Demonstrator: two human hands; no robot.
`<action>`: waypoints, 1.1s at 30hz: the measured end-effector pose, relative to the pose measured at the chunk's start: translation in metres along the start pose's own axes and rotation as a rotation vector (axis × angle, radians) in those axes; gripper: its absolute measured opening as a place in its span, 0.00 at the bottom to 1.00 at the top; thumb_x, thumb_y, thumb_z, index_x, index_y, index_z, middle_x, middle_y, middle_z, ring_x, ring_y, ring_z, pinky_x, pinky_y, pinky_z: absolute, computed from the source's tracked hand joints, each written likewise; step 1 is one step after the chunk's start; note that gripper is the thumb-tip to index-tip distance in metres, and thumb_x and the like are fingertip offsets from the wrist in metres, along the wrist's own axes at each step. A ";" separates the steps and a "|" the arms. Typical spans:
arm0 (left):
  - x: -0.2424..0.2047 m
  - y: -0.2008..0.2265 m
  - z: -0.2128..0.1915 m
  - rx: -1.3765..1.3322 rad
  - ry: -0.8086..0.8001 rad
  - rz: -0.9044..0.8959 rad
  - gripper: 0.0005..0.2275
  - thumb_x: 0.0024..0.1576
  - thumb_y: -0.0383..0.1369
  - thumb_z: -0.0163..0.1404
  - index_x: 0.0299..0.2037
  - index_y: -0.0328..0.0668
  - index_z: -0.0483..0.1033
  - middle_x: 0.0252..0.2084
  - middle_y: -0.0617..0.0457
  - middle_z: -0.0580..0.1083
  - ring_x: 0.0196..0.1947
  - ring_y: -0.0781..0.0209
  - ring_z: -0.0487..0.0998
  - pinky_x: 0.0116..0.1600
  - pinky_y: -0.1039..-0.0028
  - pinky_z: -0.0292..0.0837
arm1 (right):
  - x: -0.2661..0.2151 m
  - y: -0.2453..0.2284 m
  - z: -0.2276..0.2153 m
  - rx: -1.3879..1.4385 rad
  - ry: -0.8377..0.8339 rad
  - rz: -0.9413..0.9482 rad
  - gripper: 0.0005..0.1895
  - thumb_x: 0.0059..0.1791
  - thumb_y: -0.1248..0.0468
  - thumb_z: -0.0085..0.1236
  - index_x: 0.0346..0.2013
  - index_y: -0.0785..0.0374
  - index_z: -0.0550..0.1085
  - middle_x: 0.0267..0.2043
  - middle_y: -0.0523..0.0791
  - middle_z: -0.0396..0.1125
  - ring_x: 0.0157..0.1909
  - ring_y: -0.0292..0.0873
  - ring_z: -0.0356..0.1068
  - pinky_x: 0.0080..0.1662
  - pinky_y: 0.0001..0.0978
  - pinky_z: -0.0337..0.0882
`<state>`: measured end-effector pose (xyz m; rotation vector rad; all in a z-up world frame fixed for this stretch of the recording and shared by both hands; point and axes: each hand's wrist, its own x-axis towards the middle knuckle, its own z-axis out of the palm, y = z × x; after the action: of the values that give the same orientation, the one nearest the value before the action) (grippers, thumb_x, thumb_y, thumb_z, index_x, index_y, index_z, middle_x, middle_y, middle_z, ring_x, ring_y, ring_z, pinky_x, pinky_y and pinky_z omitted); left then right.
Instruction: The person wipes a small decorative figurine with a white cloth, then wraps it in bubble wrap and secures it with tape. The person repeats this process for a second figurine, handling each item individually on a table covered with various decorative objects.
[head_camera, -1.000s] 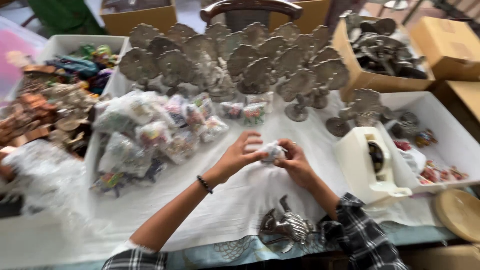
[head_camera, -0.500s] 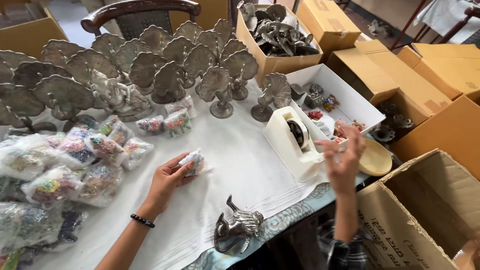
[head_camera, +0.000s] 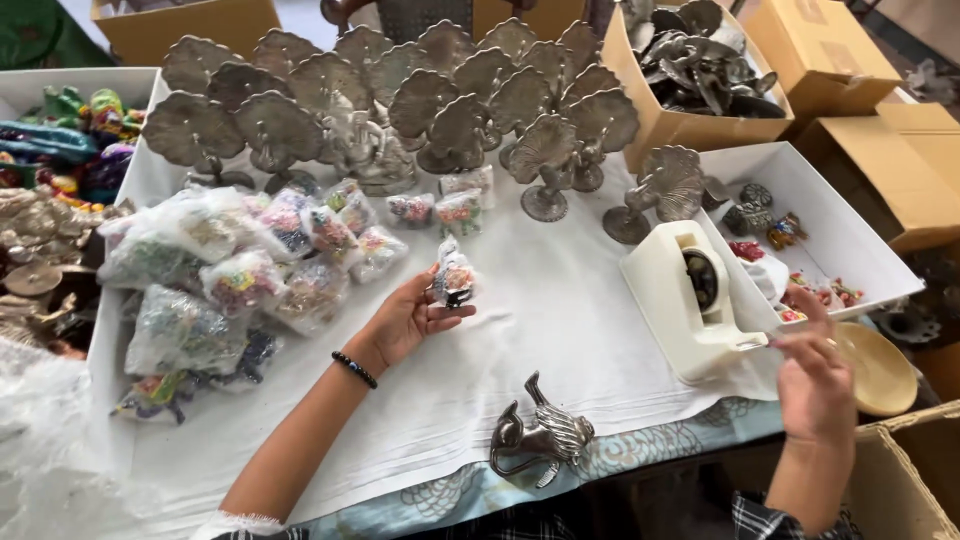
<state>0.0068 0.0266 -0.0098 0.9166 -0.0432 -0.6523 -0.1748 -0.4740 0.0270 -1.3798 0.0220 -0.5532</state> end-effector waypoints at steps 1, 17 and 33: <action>-0.001 0.001 0.001 -0.010 -0.013 -0.009 0.22 0.68 0.44 0.39 0.62 0.33 0.66 0.53 0.44 0.77 0.52 0.44 0.81 0.49 0.68 0.82 | -0.006 0.002 -0.008 0.023 -0.039 -0.064 0.11 0.48 0.62 0.66 0.43 0.59 0.76 0.74 0.45 0.61 0.75 0.48 0.54 0.72 0.43 0.57; 0.011 -0.028 0.009 0.041 0.055 0.194 0.23 0.66 0.39 0.45 0.69 0.36 0.61 0.59 0.46 0.73 0.54 0.54 0.79 0.60 0.66 0.78 | -0.049 -0.025 0.085 -0.541 0.032 -0.234 0.06 0.51 0.64 0.67 0.39 0.63 0.80 0.50 0.42 0.68 0.52 0.38 0.68 0.56 0.28 0.69; 0.003 -0.043 0.019 0.356 0.148 0.385 0.22 0.65 0.33 0.49 0.70 0.44 0.66 0.57 0.55 0.75 0.50 0.71 0.76 0.55 0.76 0.76 | 0.038 0.078 0.308 -0.783 -0.522 0.000 0.18 0.45 0.53 0.67 0.28 0.67 0.82 0.19 0.44 0.72 0.22 0.32 0.65 0.27 0.31 0.64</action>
<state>-0.0179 -0.0070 -0.0310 1.2575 -0.2038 -0.2182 -0.0111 -0.1984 0.0307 -2.2566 -0.2035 -0.1564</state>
